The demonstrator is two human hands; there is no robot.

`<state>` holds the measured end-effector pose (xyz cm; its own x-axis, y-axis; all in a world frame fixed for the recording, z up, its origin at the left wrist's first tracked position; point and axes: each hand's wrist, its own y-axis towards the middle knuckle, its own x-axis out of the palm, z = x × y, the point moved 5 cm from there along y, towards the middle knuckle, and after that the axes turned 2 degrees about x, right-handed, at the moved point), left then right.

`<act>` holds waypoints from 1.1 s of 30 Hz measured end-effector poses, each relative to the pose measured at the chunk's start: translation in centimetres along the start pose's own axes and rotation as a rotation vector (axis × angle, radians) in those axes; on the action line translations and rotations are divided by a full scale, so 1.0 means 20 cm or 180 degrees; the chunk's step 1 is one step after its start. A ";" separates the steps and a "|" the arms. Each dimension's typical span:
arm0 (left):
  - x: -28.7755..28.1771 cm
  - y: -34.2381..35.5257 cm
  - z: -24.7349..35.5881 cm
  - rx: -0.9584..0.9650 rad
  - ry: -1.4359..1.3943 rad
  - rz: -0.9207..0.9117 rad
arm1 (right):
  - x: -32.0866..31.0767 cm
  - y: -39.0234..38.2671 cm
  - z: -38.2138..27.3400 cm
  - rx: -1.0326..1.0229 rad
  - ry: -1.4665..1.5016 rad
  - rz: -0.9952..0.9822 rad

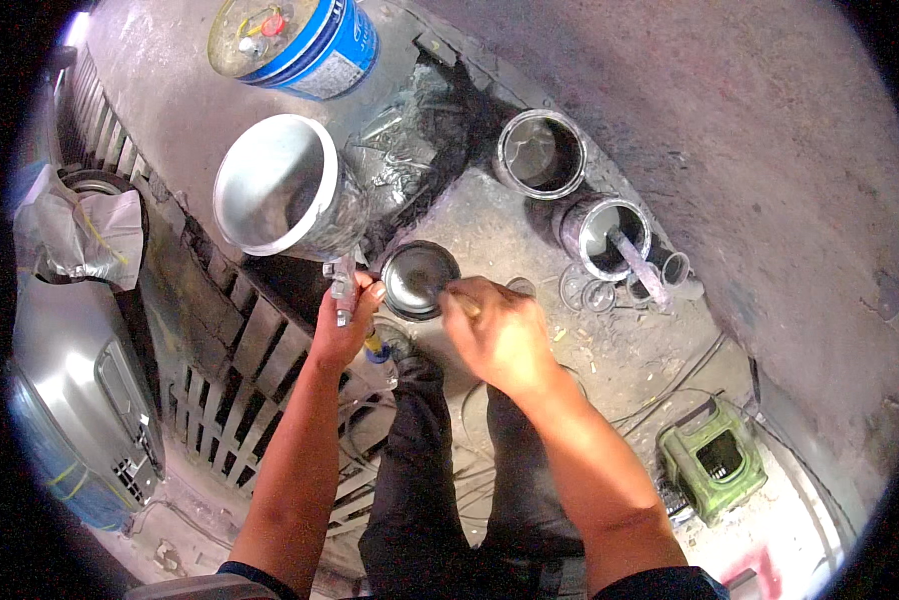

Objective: The person prepares paint for application by repeatedly scooping a grey liquid from a large blue bucket into a smaller white container using a paintbrush. The person holds the small container in one hand and uses the brush to transfer the paint in multiple small scoops. The process is repeated several times to fill the small container.

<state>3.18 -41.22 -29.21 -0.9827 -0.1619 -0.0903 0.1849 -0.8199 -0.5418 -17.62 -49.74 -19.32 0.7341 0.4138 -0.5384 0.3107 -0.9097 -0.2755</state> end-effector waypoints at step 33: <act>0.02 0.00 0.02 -0.0255 0.0031 0.0083 | -0.02 0.01 0.02 0.0219 0.0170 0.0117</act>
<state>2.83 -41.50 -28.96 -0.9777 -0.1770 -0.1133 0.2092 -0.7688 -0.6043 -18.05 -50.12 -19.58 0.7760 0.3759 -0.5065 0.2420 -0.9190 -0.3113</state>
